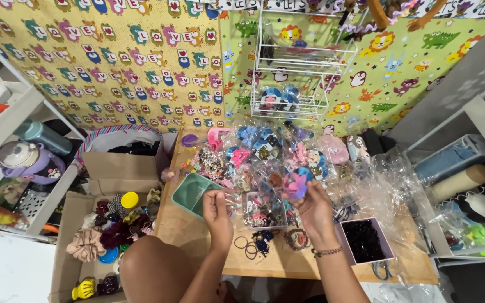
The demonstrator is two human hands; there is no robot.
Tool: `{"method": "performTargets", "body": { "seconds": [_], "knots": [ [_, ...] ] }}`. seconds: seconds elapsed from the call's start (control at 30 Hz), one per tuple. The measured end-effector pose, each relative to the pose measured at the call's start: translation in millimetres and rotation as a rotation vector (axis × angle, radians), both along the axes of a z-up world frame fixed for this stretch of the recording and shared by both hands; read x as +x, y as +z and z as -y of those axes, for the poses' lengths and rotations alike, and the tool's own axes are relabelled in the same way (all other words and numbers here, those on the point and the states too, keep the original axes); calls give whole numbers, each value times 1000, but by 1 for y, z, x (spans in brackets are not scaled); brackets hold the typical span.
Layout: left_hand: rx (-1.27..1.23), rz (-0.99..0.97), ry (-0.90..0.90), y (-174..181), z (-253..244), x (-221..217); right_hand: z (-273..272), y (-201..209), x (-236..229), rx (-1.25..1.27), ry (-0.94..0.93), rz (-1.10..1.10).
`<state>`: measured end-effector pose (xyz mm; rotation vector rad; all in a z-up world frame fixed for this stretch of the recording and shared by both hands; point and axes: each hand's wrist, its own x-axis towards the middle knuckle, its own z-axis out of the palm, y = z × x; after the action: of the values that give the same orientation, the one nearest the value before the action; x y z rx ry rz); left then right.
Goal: Sorting and organizing a variety of small hair accessories and charms into different containers.
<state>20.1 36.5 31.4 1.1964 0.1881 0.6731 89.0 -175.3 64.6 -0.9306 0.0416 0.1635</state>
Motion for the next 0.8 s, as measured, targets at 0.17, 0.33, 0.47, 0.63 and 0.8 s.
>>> {"method": "performTargets", "body": {
  "seconds": [0.17, 0.33, 0.47, 0.63, 0.8],
  "knots": [
    [-10, -28, -18, -9, 3, 3, 8, 12, -5, 154, -28, 65],
    [64, -64, -37, -18, 9, 3, -9, 29, -20, 76, -78, 265],
    [45, 27, -103, -20, 14, 2, -26, 9, -19, -313, -176, 488],
    [151, 19, -76, -18, 16, 0, -39, 2, -20, -542, -298, 566],
    [129, 63, -116, -15, 17, 1, -37, 0, -17, -647, -294, 557]
  ]
}}
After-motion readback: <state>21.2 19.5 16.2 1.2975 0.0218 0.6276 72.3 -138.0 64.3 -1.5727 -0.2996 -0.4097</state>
